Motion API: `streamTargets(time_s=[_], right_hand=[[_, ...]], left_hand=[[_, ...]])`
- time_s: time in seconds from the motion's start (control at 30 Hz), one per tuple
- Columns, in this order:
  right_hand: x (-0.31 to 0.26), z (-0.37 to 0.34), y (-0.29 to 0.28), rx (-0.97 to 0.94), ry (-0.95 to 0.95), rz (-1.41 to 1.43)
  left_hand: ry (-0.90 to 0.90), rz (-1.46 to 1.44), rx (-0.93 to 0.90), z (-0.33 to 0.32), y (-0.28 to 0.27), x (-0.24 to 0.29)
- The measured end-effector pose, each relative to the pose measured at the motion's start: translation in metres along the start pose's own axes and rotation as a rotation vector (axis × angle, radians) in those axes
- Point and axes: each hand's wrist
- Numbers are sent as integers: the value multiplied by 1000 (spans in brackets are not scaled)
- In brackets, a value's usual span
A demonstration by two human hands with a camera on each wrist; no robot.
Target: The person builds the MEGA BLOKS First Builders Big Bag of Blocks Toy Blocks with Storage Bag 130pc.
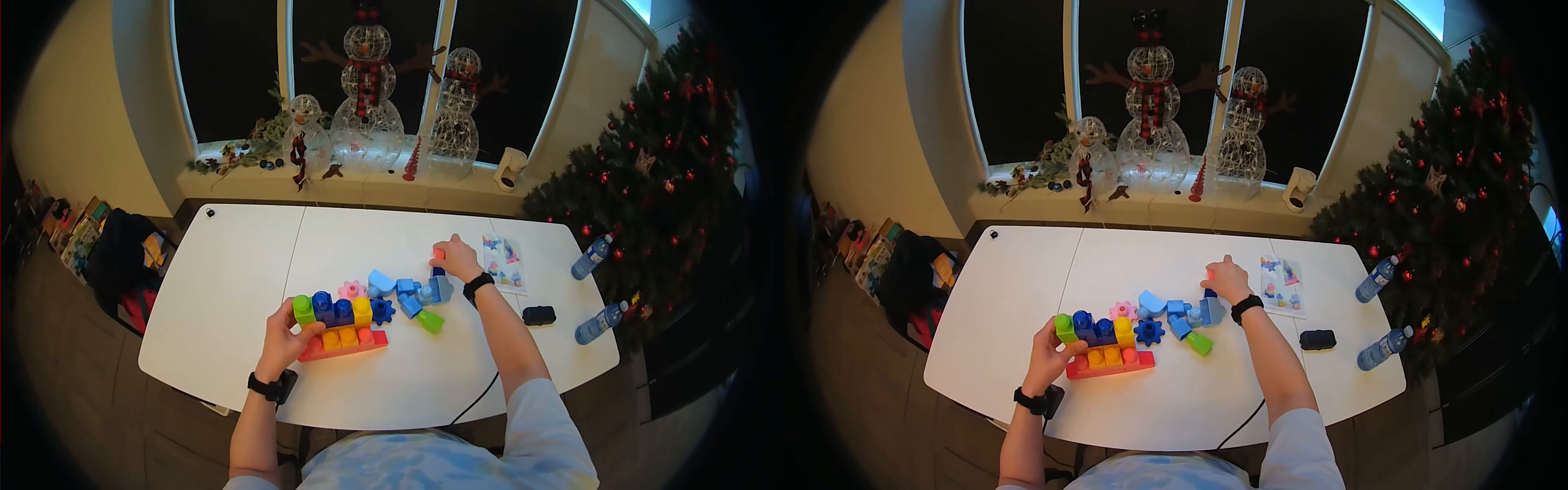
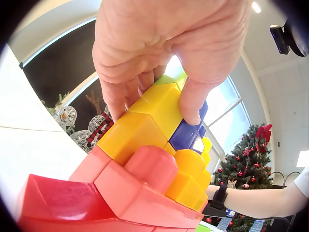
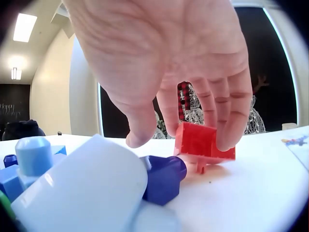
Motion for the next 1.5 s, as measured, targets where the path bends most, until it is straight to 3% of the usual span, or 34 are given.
streamTargets(time_s=[0.27,0.43,0.53,0.77,0.83,0.97,1.03,1.13,1.3,1.37,1.43,1.5], right_hand=[[28,-6,13,-19,-8,172],[48,-4,26,211,135,360],[67,-3,40,250,163,281],[54,-24,23,80,293,255],[41,-29,18,414,77,134],[-2,-19,-8,264,141,213],[-20,-15,-8,38,235,7],[-18,-3,14,-81,211,-110],[-24,15,18,-14,127,-71],[-66,-6,-30,85,-110,339],[-111,-33,-65,-61,-315,831],[-144,-61,-78,-262,-475,1089]], left_hand=[[-3,-1,8,-1,1,1],[4,39,-37,0,-2,-4],[19,24,-27,0,-1,-2],[14,39,-32,0,-2,-1],[24,25,-30,0,-1,-1],[26,29,-36,0,-2,-4],[21,24,-36,0,-2,-4],[15,19,-30,0,-2,-3],[7,26,-38,0,-2,-1],[9,24,-43,0,-3,-2],[4,20,-59,0,-3,-1],[-8,40,-53,0,-3,1]])
Point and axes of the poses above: each hand's wrist, its own z-axis towards the middle knuckle, its own y-axis out of the palm, x = y × z, and after that the axes turned 1 degree about y, right-handed
